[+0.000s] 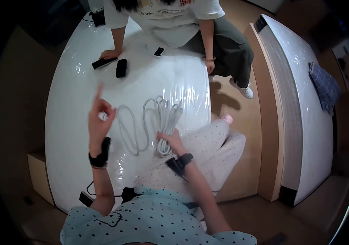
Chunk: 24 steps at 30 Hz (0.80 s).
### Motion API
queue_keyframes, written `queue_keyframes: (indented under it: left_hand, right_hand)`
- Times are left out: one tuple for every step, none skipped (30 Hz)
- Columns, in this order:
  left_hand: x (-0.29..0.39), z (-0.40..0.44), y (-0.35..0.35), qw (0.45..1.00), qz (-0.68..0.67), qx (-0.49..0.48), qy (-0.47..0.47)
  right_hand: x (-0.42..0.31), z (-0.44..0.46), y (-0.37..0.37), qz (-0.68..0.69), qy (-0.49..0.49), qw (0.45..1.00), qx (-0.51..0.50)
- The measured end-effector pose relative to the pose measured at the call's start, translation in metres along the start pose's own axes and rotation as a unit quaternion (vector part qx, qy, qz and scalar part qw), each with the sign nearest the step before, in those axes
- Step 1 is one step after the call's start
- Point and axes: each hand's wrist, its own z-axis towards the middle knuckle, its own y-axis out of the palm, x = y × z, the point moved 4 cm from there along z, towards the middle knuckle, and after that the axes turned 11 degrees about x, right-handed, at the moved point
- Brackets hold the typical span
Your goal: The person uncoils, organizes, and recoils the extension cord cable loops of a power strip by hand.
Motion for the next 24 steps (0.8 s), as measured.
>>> queue_keyframes:
  left_hand:
    - [-0.027,-0.015,0.015,0.996,-0.033,-0.032,-0.074]
    - [-0.052,-0.031,0.034,0.98,-0.034,-0.118,-0.154]
    - [-0.084,-0.059,0.054,0.961,0.01,-0.153,-0.232]
    - [-0.109,-0.085,0.075,0.95,0.01,-0.193,-0.246]
    - [-0.103,-0.1,0.087,0.925,-0.075,-0.226,-0.295]
    - [-0.104,-0.109,0.098,0.92,-0.118,-0.231,-0.293]
    - [-0.104,-0.121,0.108,0.911,-0.163,-0.237,-0.295]
    - [-0.106,-0.134,0.115,0.9,-0.209,-0.237,-0.3]
    - [-0.104,-0.131,0.113,0.885,-0.233,-0.245,-0.321]
    - [-0.102,-0.129,0.111,0.885,-0.24,-0.207,-0.34]
    - [-0.098,-0.128,0.108,0.885,-0.245,-0.167,-0.358]
    - [-0.09,-0.125,0.103,0.885,-0.249,-0.124,-0.374]
    - [-0.083,-0.122,0.103,0.902,-0.199,-0.143,-0.355]
    - [-0.075,-0.12,0.105,0.916,-0.15,-0.162,-0.335]
    - [-0.069,-0.118,0.107,0.926,-0.1,-0.183,-0.314]
    - [-0.06,-0.114,0.107,0.95,-0.105,-0.17,-0.24]
    - [-0.052,-0.109,0.108,0.968,-0.111,-0.157,-0.162]
    - [-0.044,-0.108,0.107,0.979,-0.117,-0.145,-0.084]
    - [-0.044,-0.109,0.104,0.99,-0.065,-0.101,-0.067]
    - [-0.044,-0.11,0.101,0.997,-0.013,-0.057,-0.048]
    - [-0.044,-0.109,0.097,0.999,0.039,-0.012,-0.026]
    - [-0.056,-0.117,0.099,0.994,0.098,0.001,-0.045]
    - [-0.074,-0.129,0.104,0.986,0.156,0.015,-0.064]
    - [-0.08,-0.13,0.102,0.973,0.214,0.03,-0.082]
  right_hand:
    - [-0.012,-0.008,0.001,0.001,-0.026,1.0,0.012]
    - [-0.019,-0.013,0.004,0.04,-0.025,0.999,-0.017]
    - [-0.023,-0.018,0.005,0.081,-0.025,0.995,-0.043]
    - [-0.024,-0.021,0.006,0.123,-0.023,0.99,-0.065]
    - [-0.024,-0.021,0.005,0.146,-0.022,0.985,-0.086]
    - [-0.026,-0.022,0.006,0.135,-0.024,0.987,-0.084]
    - [-0.029,-0.024,0.006,0.123,-0.022,0.989,-0.08]
    - [-0.032,-0.027,0.006,0.107,-0.018,0.991,-0.078]
    - [-0.037,-0.029,0.005,0.047,-0.034,0.997,-0.049]
    - [-0.044,-0.029,0.007,-0.014,-0.052,0.998,-0.026]
    - [-0.046,-0.029,0.01,-0.074,-0.07,0.995,-0.006]
    - [-0.043,-0.028,0.014,-0.067,-0.09,0.994,-0.01]
    - [-0.039,-0.026,0.018,-0.059,-0.112,0.992,-0.014]
    - [-0.036,-0.022,0.021,-0.051,-0.136,0.989,-0.017]
    - [-0.031,-0.018,0.021,-0.063,-0.154,0.986,0.002]
    - [-0.028,-0.014,0.019,-0.074,-0.173,0.982,0.023]
    - [-0.027,-0.01,0.016,-0.086,-0.194,0.976,0.046]
    - [-0.029,-0.009,0.015,-0.088,-0.189,0.977,0.047]
    - [-0.031,-0.01,0.013,-0.09,-0.182,0.978,0.049]
    - [-0.033,-0.01,0.011,-0.092,-0.176,0.979,0.052]
    - [-0.033,-0.009,0.009,-0.077,-0.167,0.982,0.047]
    - [-0.032,-0.01,0.007,-0.061,-0.158,0.985,0.043]
    - [-0.031,-0.01,0.004,-0.047,-0.149,0.987,0.039]
    - [-0.03,-0.011,0.002,-0.052,-0.16,0.985,0.038]
